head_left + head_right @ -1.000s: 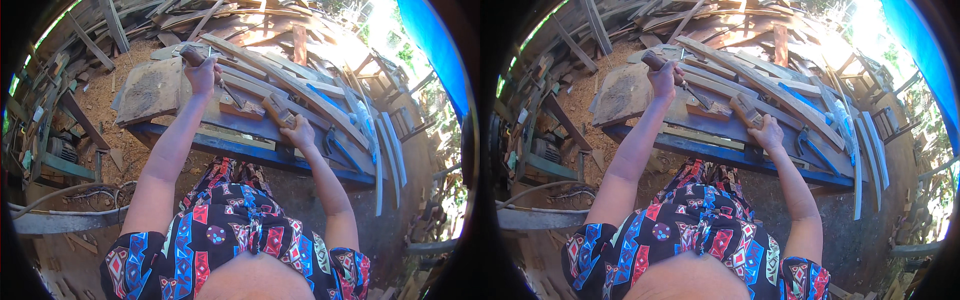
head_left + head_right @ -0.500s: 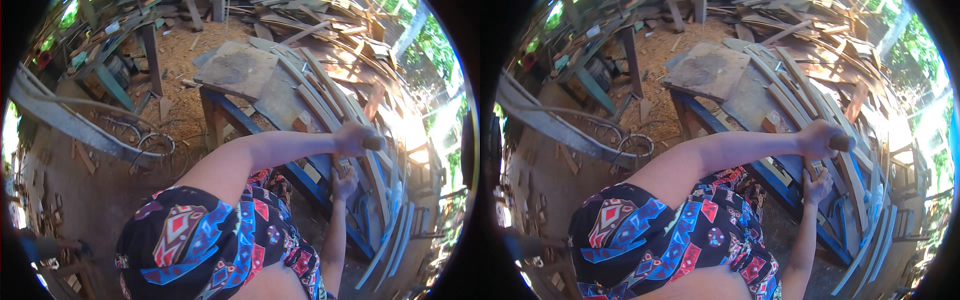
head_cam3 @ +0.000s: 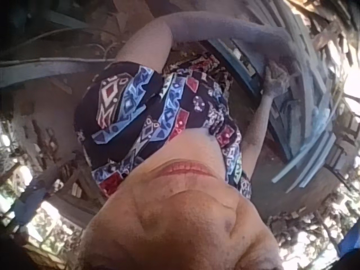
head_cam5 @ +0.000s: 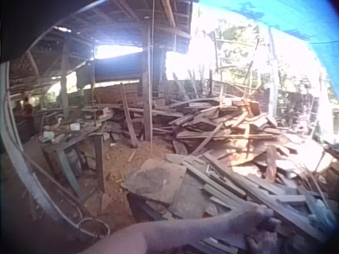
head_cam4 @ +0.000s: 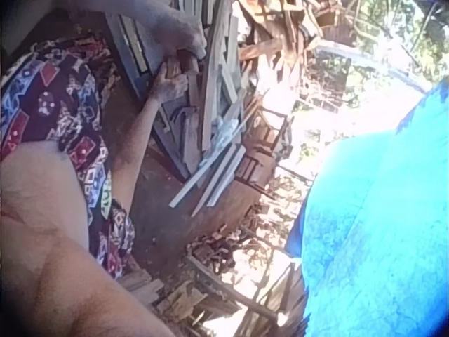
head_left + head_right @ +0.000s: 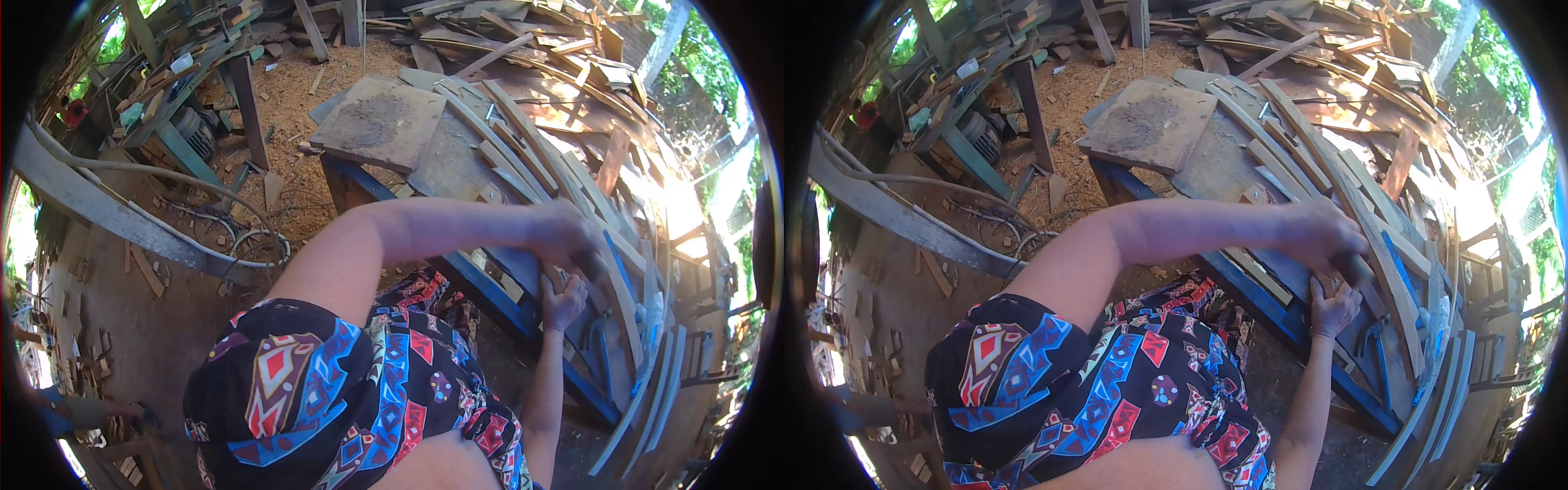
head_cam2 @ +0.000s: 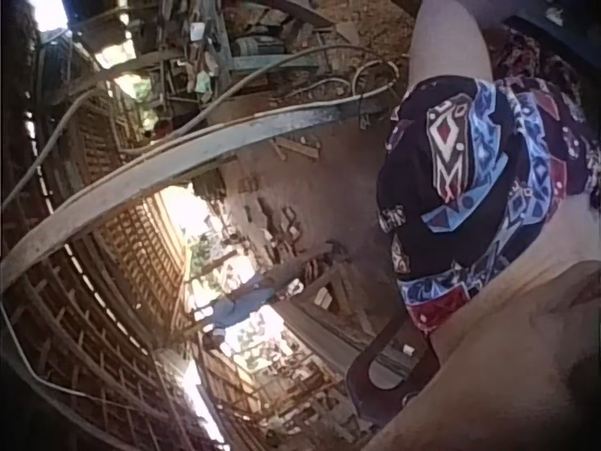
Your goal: Chisel and mark wood pieces in a woodworking workshop.
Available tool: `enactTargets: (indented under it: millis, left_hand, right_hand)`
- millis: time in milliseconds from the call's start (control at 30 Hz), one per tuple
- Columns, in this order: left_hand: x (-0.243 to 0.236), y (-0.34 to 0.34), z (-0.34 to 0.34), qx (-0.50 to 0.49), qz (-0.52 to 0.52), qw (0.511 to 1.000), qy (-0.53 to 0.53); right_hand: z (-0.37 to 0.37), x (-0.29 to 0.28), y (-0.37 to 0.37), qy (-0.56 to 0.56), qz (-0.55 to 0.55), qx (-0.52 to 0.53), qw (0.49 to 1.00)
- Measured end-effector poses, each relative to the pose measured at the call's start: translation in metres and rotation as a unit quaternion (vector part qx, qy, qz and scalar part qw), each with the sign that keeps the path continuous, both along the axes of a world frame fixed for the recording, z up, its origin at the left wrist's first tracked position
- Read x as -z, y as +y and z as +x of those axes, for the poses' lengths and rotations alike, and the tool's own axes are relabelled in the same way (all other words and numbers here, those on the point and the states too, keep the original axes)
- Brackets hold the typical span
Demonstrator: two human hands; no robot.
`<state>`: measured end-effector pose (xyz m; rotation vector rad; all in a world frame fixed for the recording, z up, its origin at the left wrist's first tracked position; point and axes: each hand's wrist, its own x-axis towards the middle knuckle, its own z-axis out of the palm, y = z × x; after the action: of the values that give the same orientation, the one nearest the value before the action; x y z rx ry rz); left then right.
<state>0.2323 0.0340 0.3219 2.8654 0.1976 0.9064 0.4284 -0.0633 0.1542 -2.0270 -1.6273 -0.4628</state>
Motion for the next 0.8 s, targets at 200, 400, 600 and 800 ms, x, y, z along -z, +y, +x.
enactTargets:
  millis: [200, 400, 600, 800]
  left_hand:
    - [0.052, 0.059, -0.078, 0.040, -0.011, 0.995, 0.089]
    - [0.076, 0.068, -0.131, 0.002, 0.079, 0.983, 0.168]
    - [0.095, 0.081, -0.159, -0.097, 0.111, 0.949, 0.280]
    - [0.111, 0.085, -0.170, -0.147, -0.019, 0.966, 0.214]
  right_hand:
    - [-0.004, -0.007, -0.001, 0.033, -0.002, -0.007, 0.999]
    - [-0.006, -0.008, -0.002, 0.038, 0.012, -0.022, 0.999]
    - [-0.005, -0.007, -0.002, 0.018, 0.015, -0.013, 1.000]
    - [-0.017, -0.021, -0.001, 0.098, -0.011, -0.021, 0.995]
